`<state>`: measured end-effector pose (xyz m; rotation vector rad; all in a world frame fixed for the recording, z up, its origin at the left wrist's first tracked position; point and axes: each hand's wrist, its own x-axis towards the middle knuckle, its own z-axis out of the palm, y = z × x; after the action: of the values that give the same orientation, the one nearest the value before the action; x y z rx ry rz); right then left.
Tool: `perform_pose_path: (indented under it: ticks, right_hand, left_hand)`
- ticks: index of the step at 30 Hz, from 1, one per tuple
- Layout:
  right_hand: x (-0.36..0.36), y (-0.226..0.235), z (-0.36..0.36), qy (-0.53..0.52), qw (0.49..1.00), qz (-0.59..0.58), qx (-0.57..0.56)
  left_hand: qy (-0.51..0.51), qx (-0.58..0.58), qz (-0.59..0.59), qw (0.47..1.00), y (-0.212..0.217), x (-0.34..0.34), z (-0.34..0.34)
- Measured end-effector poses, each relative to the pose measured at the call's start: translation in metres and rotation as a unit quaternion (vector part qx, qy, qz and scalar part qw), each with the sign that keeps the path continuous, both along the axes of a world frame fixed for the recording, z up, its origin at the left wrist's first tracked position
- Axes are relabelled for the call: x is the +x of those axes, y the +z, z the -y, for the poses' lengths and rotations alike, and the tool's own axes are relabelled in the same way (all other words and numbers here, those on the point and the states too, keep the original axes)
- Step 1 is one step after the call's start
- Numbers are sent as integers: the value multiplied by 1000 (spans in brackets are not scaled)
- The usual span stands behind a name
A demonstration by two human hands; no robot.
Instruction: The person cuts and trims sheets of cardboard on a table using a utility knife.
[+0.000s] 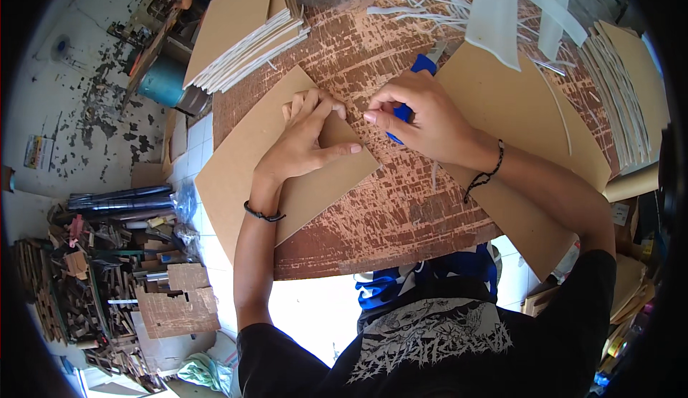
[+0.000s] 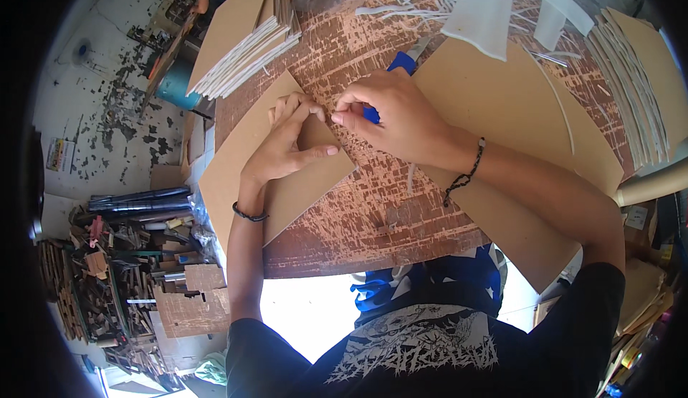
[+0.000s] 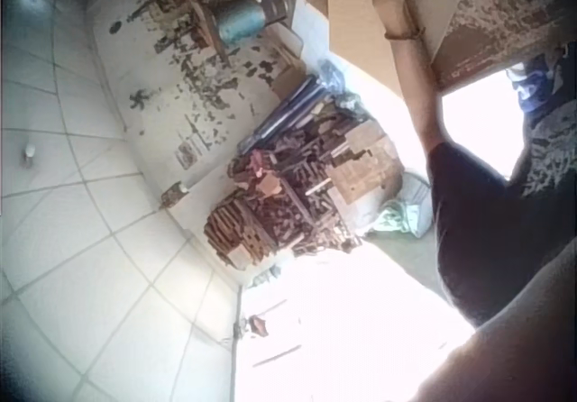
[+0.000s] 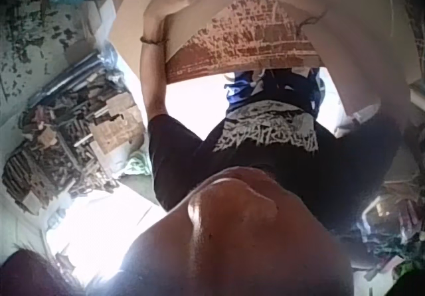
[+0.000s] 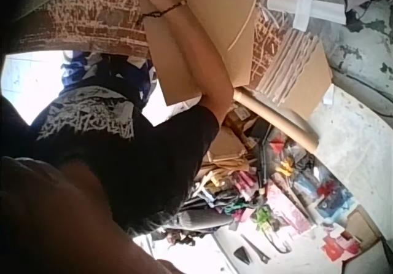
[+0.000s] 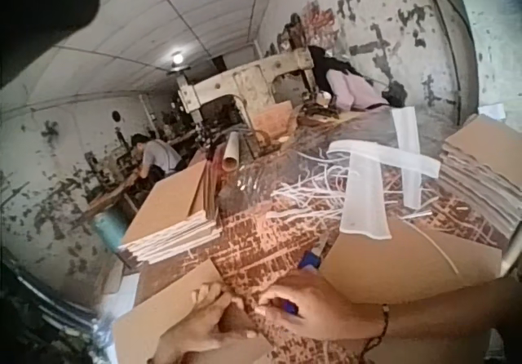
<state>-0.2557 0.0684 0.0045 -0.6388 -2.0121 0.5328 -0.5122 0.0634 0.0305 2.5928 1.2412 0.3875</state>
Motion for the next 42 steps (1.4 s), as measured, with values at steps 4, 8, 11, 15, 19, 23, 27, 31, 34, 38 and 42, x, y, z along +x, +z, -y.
perform_pose_path:
  ticks: [4,8,11,15,19,23,27,31,34,38,42]
  right_hand:
    - [-6,-16,-1,-55,997,15,46]
    - [-6,-21,3,-88,991,56,90]
    - [-4,-21,4,-92,989,65,94]
    - [-2,-12,8,-57,992,94,66]
    - [-4,-12,8,-10,993,70,91]
    - [-4,-12,5,-10,995,49,83]
    - [-2,-7,7,-10,997,46,60]
    - [3,-1,8,-40,998,29,44]
    - [12,-3,0,-80,994,41,62]
    - [16,-4,-4,-112,991,52,58]
    - [21,-6,-7,-137,988,56,33]
  left_hand:
    - [-17,-35,-19,999,9,1,-1]
    - [-45,119,-16,992,1,-3,-3]
    - [-51,113,-44,991,18,10,0]
    - [-37,129,-97,986,37,12,5]
    - [-36,107,-98,989,46,14,5]
    - [-41,171,-138,975,54,5,-6]
    - [-63,274,-150,948,74,-4,-20]
    - [10,251,-167,953,108,-17,-30]
    - [83,279,-188,938,145,-16,-33]
    - [280,187,-61,939,178,-18,-40]
    - [281,135,-73,947,153,-14,-51]
